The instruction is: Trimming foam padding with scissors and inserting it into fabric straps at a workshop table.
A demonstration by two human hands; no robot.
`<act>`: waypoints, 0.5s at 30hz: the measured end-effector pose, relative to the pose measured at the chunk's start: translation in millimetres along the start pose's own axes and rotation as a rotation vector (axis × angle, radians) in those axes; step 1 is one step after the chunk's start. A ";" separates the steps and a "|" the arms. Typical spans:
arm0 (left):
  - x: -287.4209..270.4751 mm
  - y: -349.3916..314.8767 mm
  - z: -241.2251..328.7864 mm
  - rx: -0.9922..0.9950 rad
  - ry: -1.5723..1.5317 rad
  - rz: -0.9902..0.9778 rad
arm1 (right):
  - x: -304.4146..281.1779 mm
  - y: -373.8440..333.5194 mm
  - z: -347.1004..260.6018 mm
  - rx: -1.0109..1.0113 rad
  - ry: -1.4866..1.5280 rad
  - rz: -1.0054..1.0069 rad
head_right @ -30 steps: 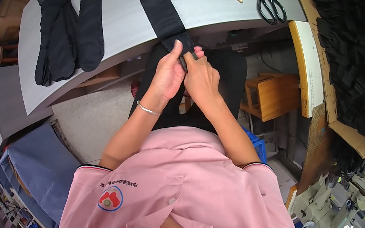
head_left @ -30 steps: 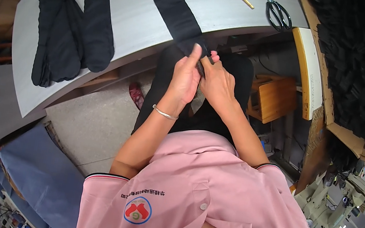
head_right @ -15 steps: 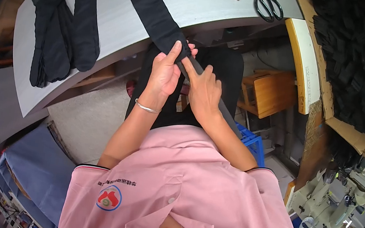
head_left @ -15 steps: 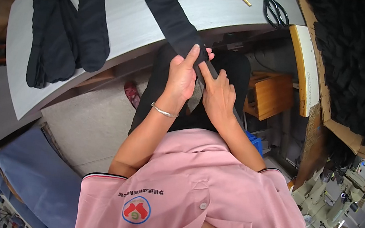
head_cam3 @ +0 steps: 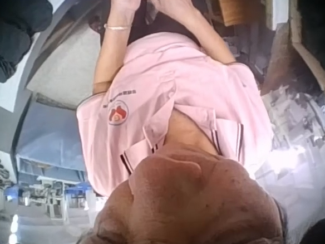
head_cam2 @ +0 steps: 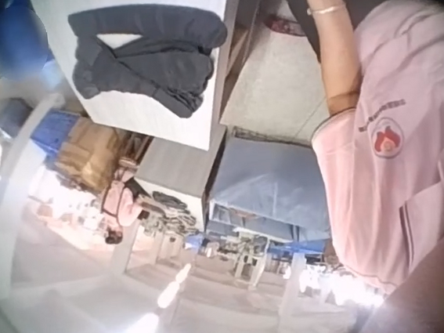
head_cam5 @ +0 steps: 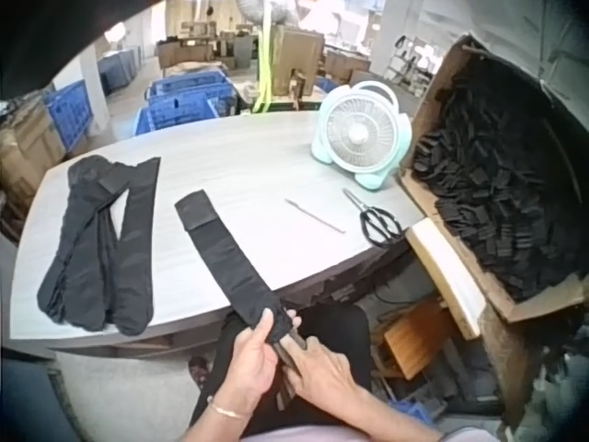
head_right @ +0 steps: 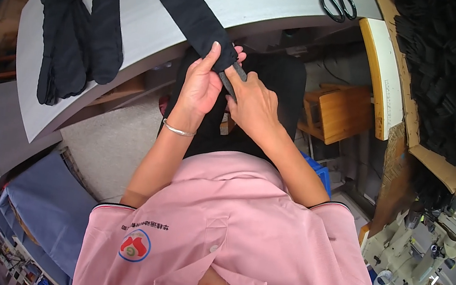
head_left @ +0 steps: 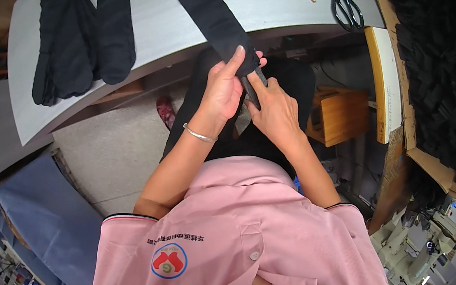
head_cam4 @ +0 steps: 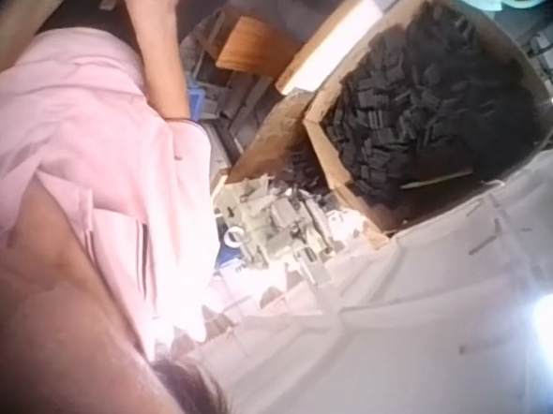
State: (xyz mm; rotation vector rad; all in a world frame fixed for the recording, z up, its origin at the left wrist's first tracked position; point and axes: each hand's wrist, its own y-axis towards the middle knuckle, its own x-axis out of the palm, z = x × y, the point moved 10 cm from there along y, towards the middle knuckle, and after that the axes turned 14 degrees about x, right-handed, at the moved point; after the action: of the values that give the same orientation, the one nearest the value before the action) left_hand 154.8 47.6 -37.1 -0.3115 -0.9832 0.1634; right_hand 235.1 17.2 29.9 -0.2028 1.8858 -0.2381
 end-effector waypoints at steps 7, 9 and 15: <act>2.2 6.5 -3.2 0.029 0.123 -0.064 | 8.7 23.0 -5.8 0.032 -0.092 0.158; 9.9 5.8 -3.7 0.003 0.037 -0.099 | 13.7 39.0 -9.8 0.013 -0.089 0.196; 1.6 -2.2 -2.6 -0.082 0.013 -0.132 | -5.7 17.4 -13.1 -0.023 0.024 -0.010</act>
State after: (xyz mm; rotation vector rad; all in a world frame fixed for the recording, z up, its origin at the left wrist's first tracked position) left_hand 157.8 45.4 -36.5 -0.3212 -0.9956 0.0007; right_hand 224.1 36.2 34.7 -0.2258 1.9122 -0.2266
